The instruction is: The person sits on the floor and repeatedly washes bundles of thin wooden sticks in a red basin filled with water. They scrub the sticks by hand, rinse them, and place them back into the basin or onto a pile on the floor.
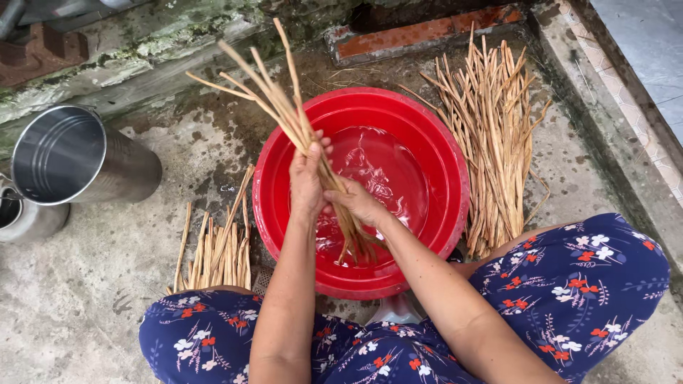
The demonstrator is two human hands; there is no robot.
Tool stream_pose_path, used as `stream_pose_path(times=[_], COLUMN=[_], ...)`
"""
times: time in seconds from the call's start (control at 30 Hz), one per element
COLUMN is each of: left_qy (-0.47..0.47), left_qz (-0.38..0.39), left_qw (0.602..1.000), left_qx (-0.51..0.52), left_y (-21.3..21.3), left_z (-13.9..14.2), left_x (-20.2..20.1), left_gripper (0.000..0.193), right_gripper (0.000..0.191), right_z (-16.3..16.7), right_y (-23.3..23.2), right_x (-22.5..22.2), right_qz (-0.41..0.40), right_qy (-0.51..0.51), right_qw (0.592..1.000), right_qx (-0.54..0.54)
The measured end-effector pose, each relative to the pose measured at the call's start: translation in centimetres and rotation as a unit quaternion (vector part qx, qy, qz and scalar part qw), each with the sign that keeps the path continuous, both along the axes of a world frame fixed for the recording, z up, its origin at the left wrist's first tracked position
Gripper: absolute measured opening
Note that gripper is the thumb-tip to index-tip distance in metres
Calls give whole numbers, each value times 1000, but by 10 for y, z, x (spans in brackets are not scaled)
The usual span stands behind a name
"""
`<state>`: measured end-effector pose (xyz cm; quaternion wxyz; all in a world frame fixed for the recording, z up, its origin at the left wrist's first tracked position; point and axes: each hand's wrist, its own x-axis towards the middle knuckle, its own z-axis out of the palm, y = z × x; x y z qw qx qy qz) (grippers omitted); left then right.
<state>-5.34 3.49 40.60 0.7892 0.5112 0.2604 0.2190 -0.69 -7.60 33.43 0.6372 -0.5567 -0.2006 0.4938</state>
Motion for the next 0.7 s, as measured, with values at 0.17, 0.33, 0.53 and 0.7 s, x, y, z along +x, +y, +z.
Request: stream_pose_path(times=[0.17,0.33,0.53,0.7], left_qy=[148,115,143,291], left_qz=[-155,-363,-301,-234], left_qw=[969,922,941,925], left_qx=[123,67,-52,74], left_y=[-31,-80,-91,-74], left_z=[-22,-68,-106,-113], left_x=[-14,-32,-40,-35], left_gripper=[88,102,64,67], right_gripper=[29,48,34,63], right_z=[4,12,25,14], right_y=[-9,-41,-42,-7], right_x=[32,73,84,31], right_qz=[-175,-315,-350,-210], right_qy=[-24,89,116,36], right_qw=[982,945,918,975], right_qx=[-62,8,147,-55])
